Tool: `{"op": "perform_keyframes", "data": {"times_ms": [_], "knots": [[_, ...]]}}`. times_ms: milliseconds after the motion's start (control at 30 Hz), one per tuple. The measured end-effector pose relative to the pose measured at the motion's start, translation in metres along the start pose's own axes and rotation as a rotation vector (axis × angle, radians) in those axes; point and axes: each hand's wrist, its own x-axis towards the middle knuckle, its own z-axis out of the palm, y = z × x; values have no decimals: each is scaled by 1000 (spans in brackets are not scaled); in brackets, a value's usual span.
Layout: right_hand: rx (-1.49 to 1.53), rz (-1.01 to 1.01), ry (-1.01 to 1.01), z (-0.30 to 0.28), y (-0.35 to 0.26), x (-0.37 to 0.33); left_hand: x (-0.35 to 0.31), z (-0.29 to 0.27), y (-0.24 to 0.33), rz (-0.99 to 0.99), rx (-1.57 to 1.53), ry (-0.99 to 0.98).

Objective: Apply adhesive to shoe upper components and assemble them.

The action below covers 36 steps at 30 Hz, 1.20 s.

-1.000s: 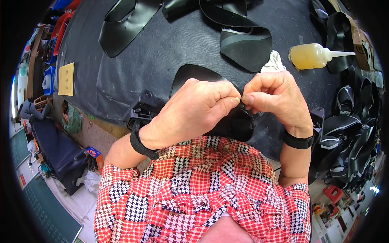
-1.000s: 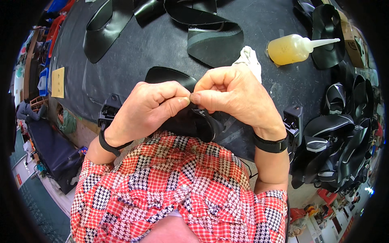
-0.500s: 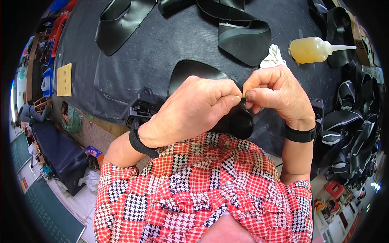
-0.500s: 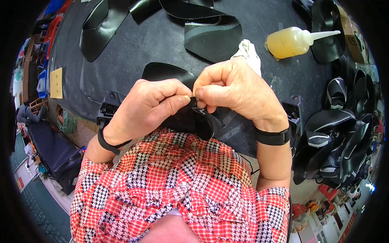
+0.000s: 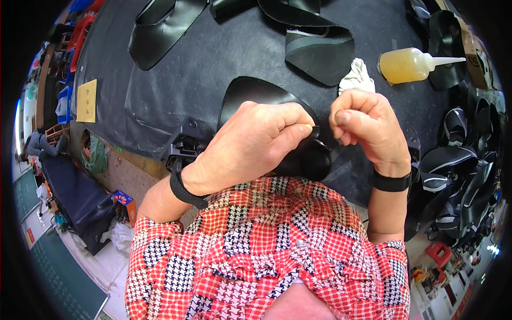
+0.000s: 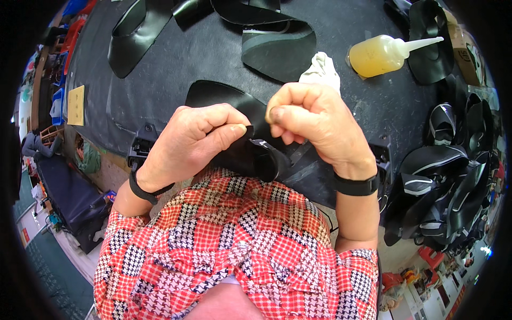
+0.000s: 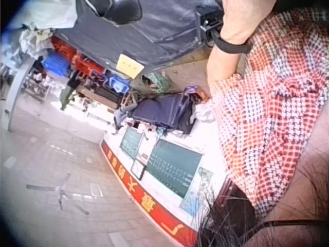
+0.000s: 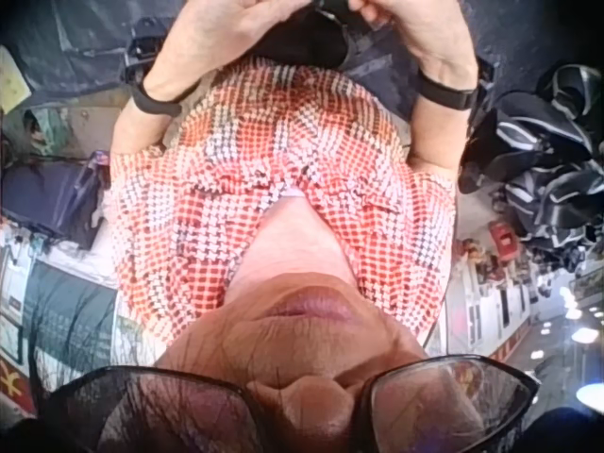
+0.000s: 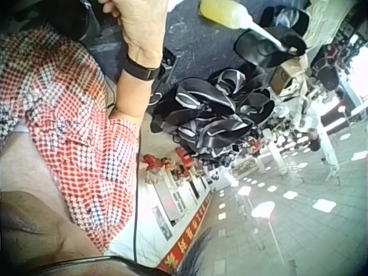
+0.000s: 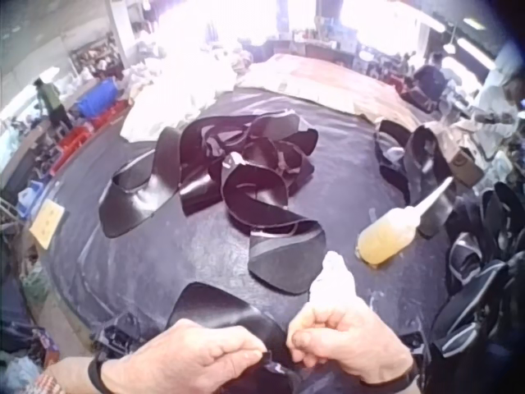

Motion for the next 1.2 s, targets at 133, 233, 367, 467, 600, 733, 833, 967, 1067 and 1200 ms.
{"op": "perform_keyframes", "data": {"times_ms": [133,233,367,467,600,733,833,967,1067,1200], "knots": [[-91,-287,209,7,22,-17,1,-2,1,-106,-78,16],[-604,-613,337,26,28,-14,3,-3,-1,-176,-169,1],[-744,-673,343,31,31,-13,2,-2,2,-200,-238,32],[-734,-724,329,28,33,-16,-1,3,1,-193,-224,70],[-621,-656,227,16,30,-18,-7,17,16,-52,160,161],[-596,-663,73,11,23,-16,-11,15,8,-203,-198,111],[-580,-639,-2,8,23,-19,-16,21,2,-340,-634,77],[-602,-638,-28,8,30,-19,-24,26,-5,-342,-566,111],[-627,-736,-41,8,37,-17,-28,28,-4,-350,-569,130],[-890,-1020,-67,9,35,-20,-31,30,-3,-362,-581,141]]}}
